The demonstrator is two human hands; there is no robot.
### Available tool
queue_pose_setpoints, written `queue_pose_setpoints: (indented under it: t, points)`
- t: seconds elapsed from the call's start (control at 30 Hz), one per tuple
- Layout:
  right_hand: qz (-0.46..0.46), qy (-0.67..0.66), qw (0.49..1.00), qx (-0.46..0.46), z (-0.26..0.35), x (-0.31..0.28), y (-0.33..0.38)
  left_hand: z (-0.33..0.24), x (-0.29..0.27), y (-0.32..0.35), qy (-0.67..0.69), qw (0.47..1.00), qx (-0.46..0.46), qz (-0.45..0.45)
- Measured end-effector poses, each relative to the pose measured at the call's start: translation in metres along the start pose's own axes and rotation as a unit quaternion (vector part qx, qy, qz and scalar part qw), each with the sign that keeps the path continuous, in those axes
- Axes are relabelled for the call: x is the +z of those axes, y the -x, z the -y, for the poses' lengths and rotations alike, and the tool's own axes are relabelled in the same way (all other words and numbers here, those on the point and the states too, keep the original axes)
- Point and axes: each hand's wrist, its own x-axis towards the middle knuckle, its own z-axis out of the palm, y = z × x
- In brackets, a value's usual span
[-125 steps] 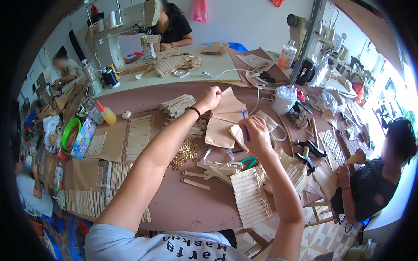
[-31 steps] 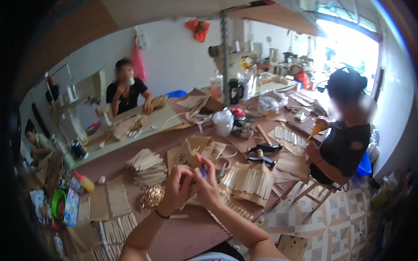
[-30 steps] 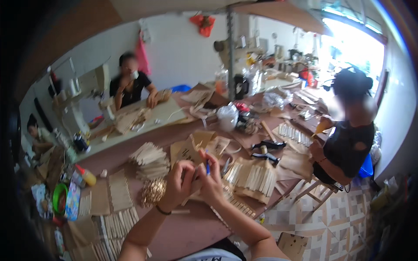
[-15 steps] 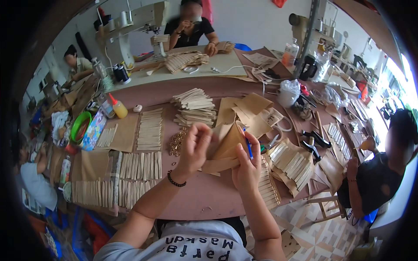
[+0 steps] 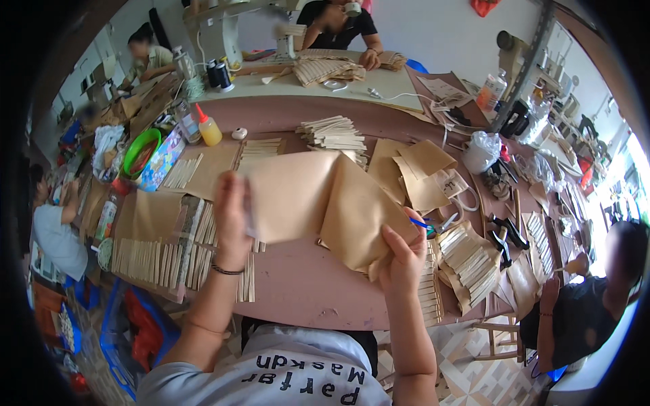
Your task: The person assembles small craft components by attaching gold-colored metal rings to beige fabric strips. They pick up a strip, slide a ring onto it, and place the finished piece onto a cardboard backing sheet. The person occasionally uses a blue pen to mark the cardboard. The workspace is cluttered with stacks of fabric strips and piles of metal rings.
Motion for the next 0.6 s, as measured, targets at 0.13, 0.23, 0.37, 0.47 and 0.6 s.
queue_pose_setpoints:
  t: [0.13, 0.23, 0.37, 0.47, 0.6]
  points:
    - [-0.007, 0.022, 0.999, 0.037, 0.002, -0.007, -0.008, -0.032, -0.137, -0.013, 0.025, 0.996, 0.043, -0.068]
    - [-0.001, 0.041, 0.999, 0.028, -0.008, -0.014, -0.018, -0.085, -0.178, 0.020, 0.006, 0.999, 0.024, -0.048]
    - [0.045, 0.031, 0.998, 0.031, -0.024, 0.006, -0.024, -0.110, -0.168, 0.045, 0.010, 0.999, 0.004, -0.053]
    - [0.055, 0.069, 0.996, 0.003, -0.012, 0.009, -0.043, -0.106, -0.139, 0.036, 0.065, 0.996, -0.010, 0.052]
    - [0.070, 0.032, 0.993, -0.085, 0.032, 0.006, -0.101, -0.101, -0.092, 0.023, 0.107, 0.986, -0.060, 0.109]
